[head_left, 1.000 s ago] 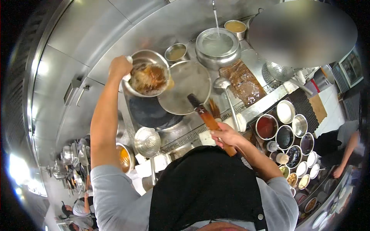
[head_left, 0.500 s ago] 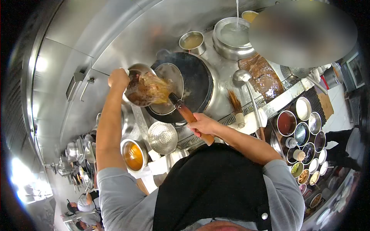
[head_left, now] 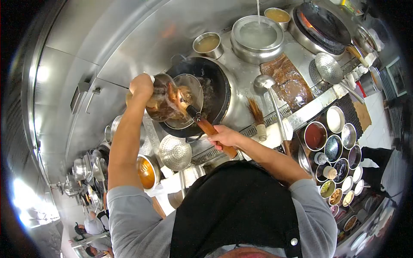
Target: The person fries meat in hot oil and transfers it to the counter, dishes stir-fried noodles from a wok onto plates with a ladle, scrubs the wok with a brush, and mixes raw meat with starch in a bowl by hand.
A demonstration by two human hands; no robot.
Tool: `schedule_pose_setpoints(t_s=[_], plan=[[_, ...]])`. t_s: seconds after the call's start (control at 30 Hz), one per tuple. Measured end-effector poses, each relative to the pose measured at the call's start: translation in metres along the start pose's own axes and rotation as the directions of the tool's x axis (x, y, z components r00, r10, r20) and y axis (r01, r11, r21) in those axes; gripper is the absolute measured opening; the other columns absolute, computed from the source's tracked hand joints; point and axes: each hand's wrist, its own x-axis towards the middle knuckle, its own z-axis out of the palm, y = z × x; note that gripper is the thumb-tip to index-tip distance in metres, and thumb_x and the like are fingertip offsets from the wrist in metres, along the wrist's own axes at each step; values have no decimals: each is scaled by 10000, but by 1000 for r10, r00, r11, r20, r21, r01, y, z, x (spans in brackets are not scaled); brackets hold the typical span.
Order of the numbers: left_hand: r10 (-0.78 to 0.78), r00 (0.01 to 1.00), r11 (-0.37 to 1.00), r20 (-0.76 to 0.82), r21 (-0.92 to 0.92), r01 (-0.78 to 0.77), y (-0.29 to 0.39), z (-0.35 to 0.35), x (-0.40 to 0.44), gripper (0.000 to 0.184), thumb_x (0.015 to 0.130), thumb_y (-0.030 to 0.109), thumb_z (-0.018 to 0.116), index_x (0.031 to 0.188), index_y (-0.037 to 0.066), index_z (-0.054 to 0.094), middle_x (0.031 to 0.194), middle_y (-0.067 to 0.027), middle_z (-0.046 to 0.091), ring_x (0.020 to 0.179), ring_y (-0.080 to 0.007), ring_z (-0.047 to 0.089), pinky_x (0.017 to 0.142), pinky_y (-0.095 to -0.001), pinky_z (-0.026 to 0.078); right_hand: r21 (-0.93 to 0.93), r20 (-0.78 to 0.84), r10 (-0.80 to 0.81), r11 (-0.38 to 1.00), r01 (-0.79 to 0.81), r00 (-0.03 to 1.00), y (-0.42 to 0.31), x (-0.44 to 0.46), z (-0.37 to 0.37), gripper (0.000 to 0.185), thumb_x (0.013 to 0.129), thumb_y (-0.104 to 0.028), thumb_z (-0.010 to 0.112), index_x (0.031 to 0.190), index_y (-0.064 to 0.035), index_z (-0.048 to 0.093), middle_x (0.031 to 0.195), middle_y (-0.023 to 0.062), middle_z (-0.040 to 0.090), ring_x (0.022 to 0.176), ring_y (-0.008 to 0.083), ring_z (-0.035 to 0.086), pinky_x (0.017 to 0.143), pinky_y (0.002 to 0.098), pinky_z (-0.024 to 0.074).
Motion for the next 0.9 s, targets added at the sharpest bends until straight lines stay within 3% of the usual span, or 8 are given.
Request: schedule_pose_setpoints(t_s=[0.13, 0.3, 0.43, 0.53, 0.6, 0.7, 0.83, 0.9], plan=[[51, 999, 999, 16, -6, -50, 24, -1, -7, 314, 862, 114, 739, 1170, 53, 737, 1206, -171, 745, 1141, -341, 723, 934, -448, 598, 12, -31, 5, 1000, -4, 1000, 9, -8, -18, 245, 984, -156, 697, 934, -5, 511, 713, 80, 597, 509, 173, 578, 486, 369, 471], [68, 994, 997, -80, 40, -65, 42, 12, -3, 247, 1005, 150, 591, 1201, 65, 715, 1247, -181, 707, 1140, -354, 719, 930, -445, 610, -113, -141, 24, 993, -40, 990, -6, -24, -36, 188, 984, -128, 664, 981, -6, 521, 702, 80, 596, 506, 187, 581, 482, 370, 465], [88, 993, 995, -79, 61, -83, 41, 15, 4, 257, 1020, 145, 570, 1225, 66, 703, 1273, -178, 693, 1154, -348, 714, 938, -449, 607, -240, -219, -25, 970, -29, 975, -26, -34, -41, 207, 964, -139, 671, 973, 1, 520, 702, 104, 599, 498, 186, 585, 484, 383, 471], [45, 997, 998, -60, 51, -42, 47, 6, -1, 265, 1020, 136, 567, 1241, 63, 695, 1291, -186, 681, 1177, -343, 701, 949, -438, 602, -477, -318, -37, 870, -126, 947, -44, -47, -41, 215, 951, -156, 663, 1043, -4, 540, 799, 134, 631, 626, 280, 647, 602, 412, 537], [79, 996, 994, -51, 77, -75, 49, 7, -3, 269, 1019, 137, 571, 1247, 60, 691, 1295, -190, 674, 1193, -340, 691, 958, -430, 597, -809, -306, -432, 588, 7, 849, -29, -42, -51, 246, 931, -159, 647, 1058, 28, 548, 884, 225, 679, 803, 446, 680, 733, 493, 535], [65, 997, 998, -43, 24, -64, 58, -2, -17, 269, 1018, 143, 570, 1241, 58, 693, 1289, -191, 675, 1208, -338, 683, 960, -425, 594, -736, -416, -341, 670, -92, 843, -56, -58, -42, 224, 923, -120, 585, 1110, 2, 565, 930, 290, 684, 963, 530, 648, 873, 561, 517], [112, 990, 993, -87, -26, -115, 56, 21, -8, 267, 1013, 152, 575, 1233, 56, 692, 1272, -184, 679, 1183, -338, 696, 950, -423, 598, -774, -447, -360, 615, -152, 819, -62, -64, -47, 276, 911, -122, 594, 1169, -27, 587, 987, 302, 700, 991, 515, 665, 896, 585, 508], [106, 990, 989, -89, -95, -114, 63, 25, -11, 285, 941, 117, 646, 1212, 28, 666, 1257, -213, 661, 1149, -398, 693, 935, -459, 599, -767, -484, -429, 627, -134, 763, -69, -73, -45, 381, 909, -118, 635, 1282, -46, 601, 987, 315, 687, 985, 511, 659, 853, 544, 512]])
